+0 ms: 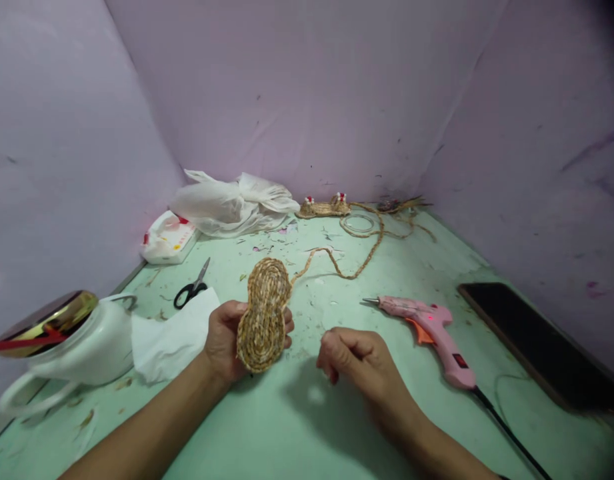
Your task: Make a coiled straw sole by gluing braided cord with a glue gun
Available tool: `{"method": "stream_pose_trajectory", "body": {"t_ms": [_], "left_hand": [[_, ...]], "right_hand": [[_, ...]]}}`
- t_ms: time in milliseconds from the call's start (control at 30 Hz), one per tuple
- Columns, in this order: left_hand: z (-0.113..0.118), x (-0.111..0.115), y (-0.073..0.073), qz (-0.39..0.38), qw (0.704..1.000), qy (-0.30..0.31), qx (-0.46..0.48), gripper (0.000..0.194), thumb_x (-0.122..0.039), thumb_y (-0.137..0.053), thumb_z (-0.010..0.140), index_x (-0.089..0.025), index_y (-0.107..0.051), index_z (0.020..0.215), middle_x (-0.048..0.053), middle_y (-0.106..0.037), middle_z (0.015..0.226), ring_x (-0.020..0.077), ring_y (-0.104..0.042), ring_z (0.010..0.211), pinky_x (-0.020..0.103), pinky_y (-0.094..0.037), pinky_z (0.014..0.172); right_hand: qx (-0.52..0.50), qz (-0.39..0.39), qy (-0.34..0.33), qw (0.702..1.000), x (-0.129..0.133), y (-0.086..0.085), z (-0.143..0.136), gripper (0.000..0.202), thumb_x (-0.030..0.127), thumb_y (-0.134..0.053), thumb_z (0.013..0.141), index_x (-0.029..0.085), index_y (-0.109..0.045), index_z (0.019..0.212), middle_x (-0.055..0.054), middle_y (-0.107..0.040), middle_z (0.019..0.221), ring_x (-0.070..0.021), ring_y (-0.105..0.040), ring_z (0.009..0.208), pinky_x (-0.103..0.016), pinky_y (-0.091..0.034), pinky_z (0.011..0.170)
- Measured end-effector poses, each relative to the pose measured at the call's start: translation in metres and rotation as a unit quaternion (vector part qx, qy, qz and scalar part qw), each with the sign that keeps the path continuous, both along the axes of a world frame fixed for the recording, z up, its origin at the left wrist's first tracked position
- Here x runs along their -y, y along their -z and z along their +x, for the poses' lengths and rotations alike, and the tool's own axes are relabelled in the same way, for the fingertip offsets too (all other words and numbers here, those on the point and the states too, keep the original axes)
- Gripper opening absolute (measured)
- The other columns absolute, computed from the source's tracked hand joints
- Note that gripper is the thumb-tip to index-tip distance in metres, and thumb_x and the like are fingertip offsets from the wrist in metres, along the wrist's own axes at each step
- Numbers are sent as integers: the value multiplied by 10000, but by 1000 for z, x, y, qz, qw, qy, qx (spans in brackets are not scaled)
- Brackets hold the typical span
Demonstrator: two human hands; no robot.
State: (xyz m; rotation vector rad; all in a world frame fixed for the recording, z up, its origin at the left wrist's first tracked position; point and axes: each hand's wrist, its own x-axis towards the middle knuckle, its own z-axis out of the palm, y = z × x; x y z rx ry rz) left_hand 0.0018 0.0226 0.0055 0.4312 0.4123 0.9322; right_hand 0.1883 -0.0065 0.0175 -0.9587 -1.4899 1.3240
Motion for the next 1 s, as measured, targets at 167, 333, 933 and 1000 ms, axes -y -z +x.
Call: {"method": "stream_pose_trajectory", "body": {"t_ms": [167,333,933,1000], "left_hand": [[2,2,-2,2,1000,17,0,375,-337,-601,542,-78,-641,810,63,-535,693,164,-517,660,280,-455,623],[-11,8,-36,139,943,17,-303,284,-283,-604,529,-129,-667,760,47,-563,663,180,-478,631,265,-360,562],[9,39,-27,382,562,74,-730,300,-417,-598,741,-209,-689,937,80,-639,844,257,-554,773,330,-362,659],[12,34,-29,356,564,96,-739,234,-324,-511,792,-206,-691,885,56,-651,804,220,-565,743,312,-373,649]], "right_hand": [[0,-1,30,1000,-4,-3,0,476,510,-512,806,168,-504,475,9,-479,435,-102,-454,449,-215,-389,448],[20,80,131,988,-4,-9,13,426,432,-505,834,177,-519,493,13,-498,452,-105,-468,447,-215,-384,436],[269,258,159,914,9,10,49,30,173,-596,806,186,-623,809,-9,-661,717,-140,-599,650,-271,-470,604],[288,266,108,914,10,15,44,85,179,-584,811,178,-630,882,-34,-659,778,-161,-593,705,-300,-474,632]]}}
